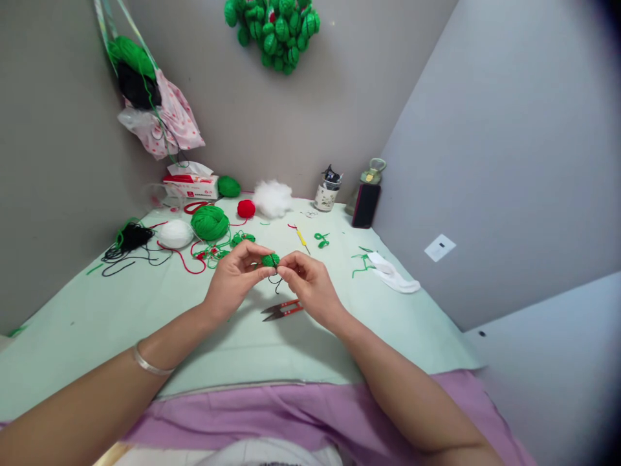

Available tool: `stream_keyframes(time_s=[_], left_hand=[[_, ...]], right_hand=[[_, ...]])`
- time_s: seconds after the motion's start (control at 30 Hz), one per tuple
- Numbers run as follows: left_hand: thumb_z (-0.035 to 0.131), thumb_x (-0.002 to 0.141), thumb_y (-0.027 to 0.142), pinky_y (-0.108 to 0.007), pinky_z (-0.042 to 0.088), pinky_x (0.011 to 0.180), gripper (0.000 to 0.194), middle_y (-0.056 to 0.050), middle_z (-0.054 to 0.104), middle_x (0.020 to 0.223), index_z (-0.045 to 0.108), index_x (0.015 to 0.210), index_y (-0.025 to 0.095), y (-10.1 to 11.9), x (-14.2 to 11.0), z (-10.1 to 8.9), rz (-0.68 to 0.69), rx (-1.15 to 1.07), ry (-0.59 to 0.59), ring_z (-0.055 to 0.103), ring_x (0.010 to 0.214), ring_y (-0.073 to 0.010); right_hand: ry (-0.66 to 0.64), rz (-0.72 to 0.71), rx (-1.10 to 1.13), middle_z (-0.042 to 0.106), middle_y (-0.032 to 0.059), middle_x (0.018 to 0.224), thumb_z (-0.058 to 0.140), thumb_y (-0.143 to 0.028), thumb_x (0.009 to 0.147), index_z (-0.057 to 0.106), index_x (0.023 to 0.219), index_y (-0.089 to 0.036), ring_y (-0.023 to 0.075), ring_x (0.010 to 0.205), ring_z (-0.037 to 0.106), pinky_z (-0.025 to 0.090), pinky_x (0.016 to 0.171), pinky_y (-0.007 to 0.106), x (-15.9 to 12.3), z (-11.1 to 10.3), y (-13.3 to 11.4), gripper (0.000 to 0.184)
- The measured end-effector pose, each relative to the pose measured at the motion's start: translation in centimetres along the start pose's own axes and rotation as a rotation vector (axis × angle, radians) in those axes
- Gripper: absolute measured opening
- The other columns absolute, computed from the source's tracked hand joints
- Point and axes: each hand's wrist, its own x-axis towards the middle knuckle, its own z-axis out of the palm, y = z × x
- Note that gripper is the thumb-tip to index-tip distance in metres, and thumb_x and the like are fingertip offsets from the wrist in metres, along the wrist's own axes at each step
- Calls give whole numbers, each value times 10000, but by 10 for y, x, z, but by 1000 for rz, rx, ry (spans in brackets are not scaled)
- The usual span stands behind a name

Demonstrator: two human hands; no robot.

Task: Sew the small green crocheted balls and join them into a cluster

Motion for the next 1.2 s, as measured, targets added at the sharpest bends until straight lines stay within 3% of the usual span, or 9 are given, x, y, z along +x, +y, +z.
stream_keyframes(time_s=[0.13, 0.3, 0.5, 0.7, 0.83, 0.93, 1.03, 1.13, 1.2], left_hand=[[809, 726, 242, -315, 507, 823, 336, -19, 657, 990, 608, 994, 219, 1, 0, 0, 17, -8, 7, 627, 913, -169], [789, 752, 259, -312, 495, 832, 271, -18, 631, 970, 651, 982, 222, -2, 2, -2, 61, 76, 2, 606, 897, -169], [761, 767, 228, -319, 470, 888, 220, -28, 646, 981, 670, 968, 216, -7, 2, -2, 100, 167, -60, 596, 937, -178], [743, 758, 199, -335, 462, 886, 322, -29, 624, 1028, 599, 1045, 222, -8, 1, -1, 94, 250, -62, 594, 948, -184], [702, 794, 212, -334, 441, 854, 179, -25, 622, 935, 621, 953, 203, -9, 0, -2, 111, 338, -146, 576, 903, -186], [691, 792, 206, -327, 433, 824, 136, -23, 636, 901, 640, 917, 192, -10, 0, -2, 96, 370, -212, 574, 864, -184], [703, 789, 224, -325, 430, 826, 171, -19, 648, 904, 650, 950, 194, -8, 0, -2, 50, 361, -245, 582, 872, -186], [736, 775, 267, -333, 429, 848, 236, -22, 661, 919, 653, 984, 197, -7, 0, -1, -14, 318, -262, 593, 897, -195], [748, 768, 282, -335, 433, 852, 248, -23, 669, 915, 655, 981, 195, -6, 0, -1, -48, 283, -298, 598, 886, -192]], right_hand=[[8, 49, 36, 491, -43, 610, 664, -365, 832, 598, 747, -185, 85, 528, 406, 335, 494, 228, 3, -2, 1, 210], [-23, 157, 99, 521, -45, 590, 682, -378, 806, 606, 754, -177, 83, 495, 460, 388, 476, 220, 7, -6, 4, 221], [-58, 118, 198, 607, -25, 668, 654, -340, 828, 524, 830, -190, 129, 615, 619, 528, 651, 290, 6, -4, 6, 199], [-33, -86, -278, 613, -19, 733, 506, -286, 942, 513, 912, -217, 122, 652, 589, 450, 648, 251, -1, -7, 6, 76], [-19, -212, -562, 618, -5, 797, 504, -240, 944, 562, 882, -207, 101, 615, 516, 398, 623, 243, -2, -8, 6, 91], [10, -264, -614, 613, 12, 849, 543, -231, 926, 612, 828, -198, 96, 623, 500, 389, 615, 245, 0, -10, 5, 125], [62, -224, -388, 608, 16, 806, 584, -247, 907, 636, 794, -192, 107, 657, 554, 416, 598, 235, 5, -15, 1, 136], [107, -65, 23, 648, 10, 780, 598, -357, 908, 587, 806, -187, 96, 557, 586, 427, 498, 219, 10, -27, -6, 198], [57, 49, 256, 674, 4, 764, 602, -455, 899, 535, 818, -194, 100, 513, 608, 445, 458, 212, 13, -37, -11, 281]])
